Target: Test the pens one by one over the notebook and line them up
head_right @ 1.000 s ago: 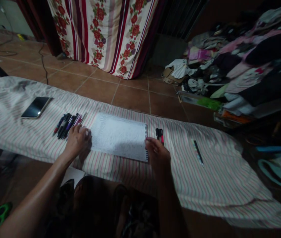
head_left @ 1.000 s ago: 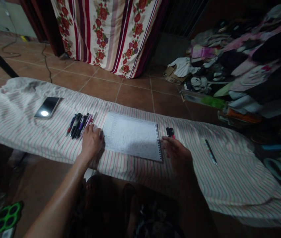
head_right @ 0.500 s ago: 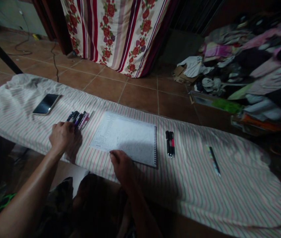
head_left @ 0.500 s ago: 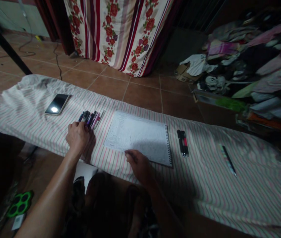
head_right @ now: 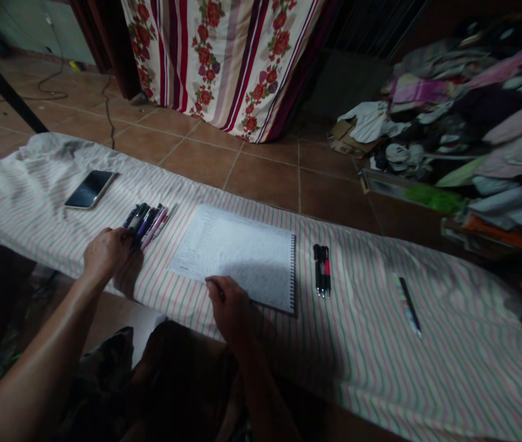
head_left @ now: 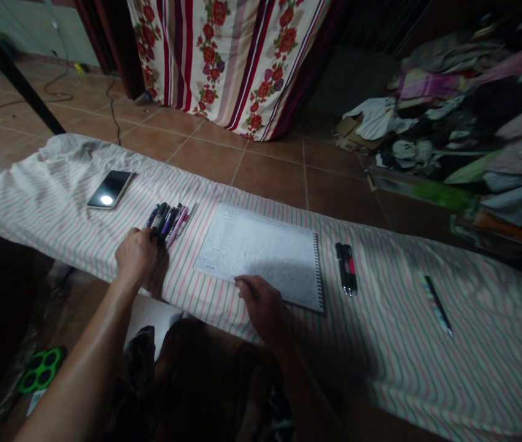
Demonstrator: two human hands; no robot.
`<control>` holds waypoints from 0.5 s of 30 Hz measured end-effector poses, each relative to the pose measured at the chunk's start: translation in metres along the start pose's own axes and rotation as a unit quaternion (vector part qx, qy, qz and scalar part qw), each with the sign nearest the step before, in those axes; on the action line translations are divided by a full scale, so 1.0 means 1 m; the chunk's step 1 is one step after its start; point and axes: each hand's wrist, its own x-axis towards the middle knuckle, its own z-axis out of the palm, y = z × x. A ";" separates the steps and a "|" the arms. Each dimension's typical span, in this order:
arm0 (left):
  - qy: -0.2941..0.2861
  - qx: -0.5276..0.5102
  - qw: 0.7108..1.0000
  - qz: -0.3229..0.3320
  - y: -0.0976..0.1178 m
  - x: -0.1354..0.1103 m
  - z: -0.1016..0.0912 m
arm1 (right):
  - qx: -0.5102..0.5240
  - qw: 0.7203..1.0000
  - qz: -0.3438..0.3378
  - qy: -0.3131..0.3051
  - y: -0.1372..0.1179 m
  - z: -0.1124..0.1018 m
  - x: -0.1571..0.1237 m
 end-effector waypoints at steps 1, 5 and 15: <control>-0.002 0.003 1.000 -0.001 0.000 0.000 -0.001 | 0.002 1.000 -0.002 0.004 0.000 0.000 0.000; -0.003 0.015 1.000 -0.012 0.001 -0.003 -0.003 | 0.028 0.999 0.005 0.015 0.000 0.002 0.001; 0.042 0.042 0.998 0.020 0.007 -0.011 0.003 | 0.037 0.999 0.013 0.007 -0.007 0.004 0.001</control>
